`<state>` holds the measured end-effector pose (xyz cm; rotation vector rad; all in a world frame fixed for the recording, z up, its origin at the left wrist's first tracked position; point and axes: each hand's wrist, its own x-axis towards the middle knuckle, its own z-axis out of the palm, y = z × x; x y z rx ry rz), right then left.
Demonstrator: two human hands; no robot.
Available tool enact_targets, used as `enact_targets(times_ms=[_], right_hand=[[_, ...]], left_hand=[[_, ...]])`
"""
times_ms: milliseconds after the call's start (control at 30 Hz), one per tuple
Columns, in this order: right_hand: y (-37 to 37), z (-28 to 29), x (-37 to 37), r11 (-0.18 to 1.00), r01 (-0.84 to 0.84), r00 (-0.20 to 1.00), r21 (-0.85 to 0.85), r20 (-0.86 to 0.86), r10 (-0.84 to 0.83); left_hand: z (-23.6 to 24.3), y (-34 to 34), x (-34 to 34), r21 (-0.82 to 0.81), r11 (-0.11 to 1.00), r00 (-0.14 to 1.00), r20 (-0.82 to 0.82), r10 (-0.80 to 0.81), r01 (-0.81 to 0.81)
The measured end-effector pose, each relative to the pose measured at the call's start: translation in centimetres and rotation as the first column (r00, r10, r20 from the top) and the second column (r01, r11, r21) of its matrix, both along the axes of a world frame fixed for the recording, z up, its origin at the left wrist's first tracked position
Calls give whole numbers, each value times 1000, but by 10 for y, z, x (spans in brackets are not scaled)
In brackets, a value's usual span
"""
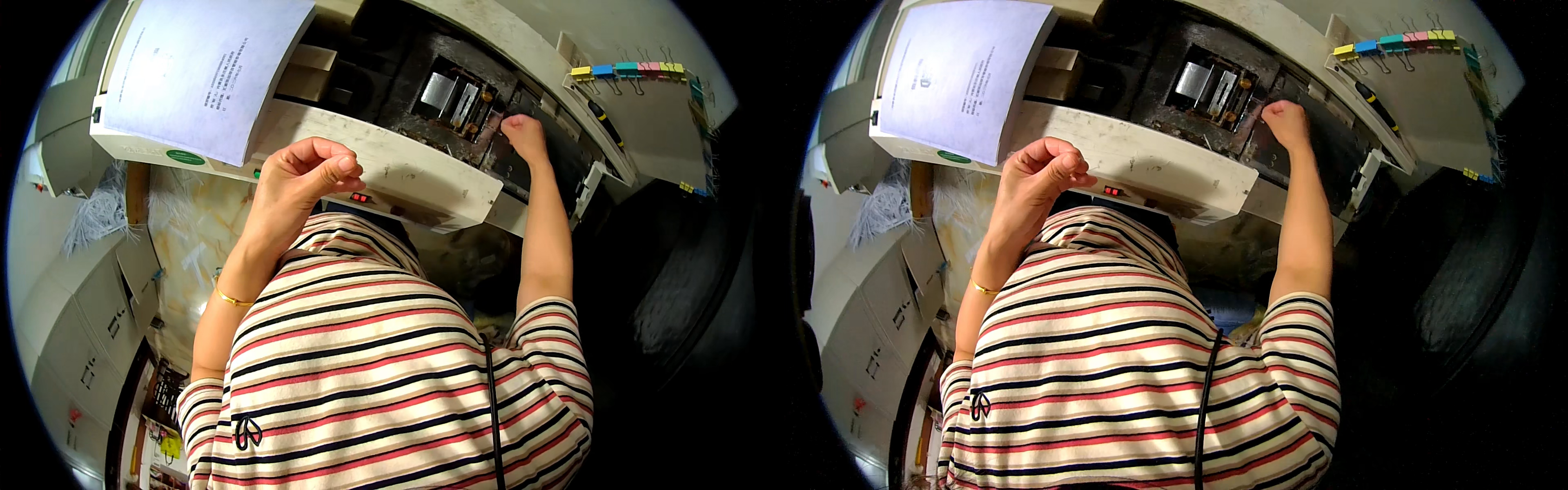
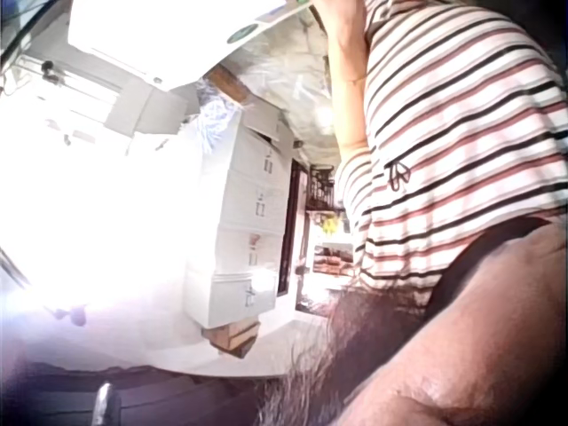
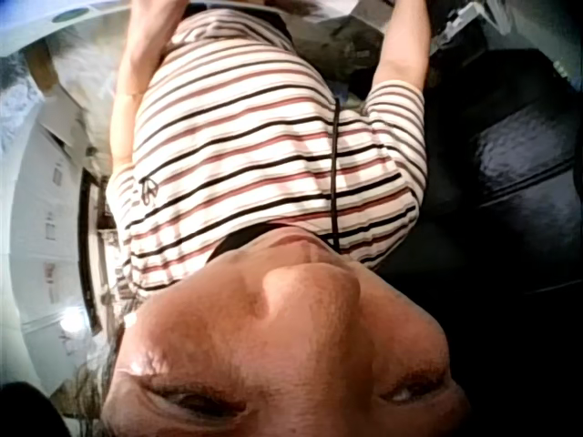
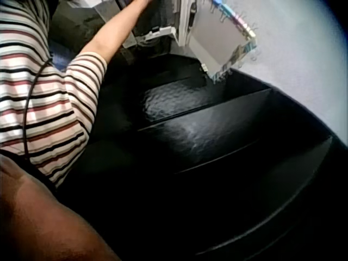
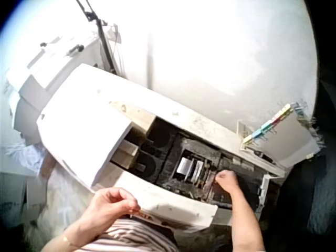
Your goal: The person operates a paper processing machine, loading sheets into the input slot and pressing buttons to start the cycle. They retrieve processed sheets, inspect them, and place them on a nearby surface. The person also removes small debris from the machine's internal rollers and continues loading and processing additional sheets.
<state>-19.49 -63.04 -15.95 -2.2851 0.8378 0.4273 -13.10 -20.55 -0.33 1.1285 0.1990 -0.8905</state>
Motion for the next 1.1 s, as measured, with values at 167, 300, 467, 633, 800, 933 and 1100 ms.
enact_targets(times_ms=[167, 300, 467, 633, 800, 933, 1100], right_hand=[[1, 8, -31, 847, 198, 953, 494, 106, -285], [5, 15, -29, 627, 163, 856, 762, 206, -474], [5, 20, -25, 924, 213, 924, 317, 243, -296], [19, 4, -29, 995, -29, 966, -100, 252, 53], [31, 6, -27, 916, -164, 936, -367, 235, 262], [32, 9, -23, 883, -230, 929, -409, 179, 325], [31, 11, -18, 868, -295, 935, -400, 65, 348]], left_hand=[[-3, 4, -2, -45, 999, 998, -64, 27, -30], [-3, 3, -4, -38, 999, 996, -91, 19, -22], [-3, -2, -3, -42, 999, 997, -77, 15, -19], [-2, -1, -5, 19, 1000, 999, -47, -12, 13], [-2, -1, -6, 40, 999, 999, -45, -15, 17], [-3, 0, -7, 27, 1000, 999, -38, -7, 8], [-1, 1, -5, 18, 1000, 999, -33, -17, 17]])
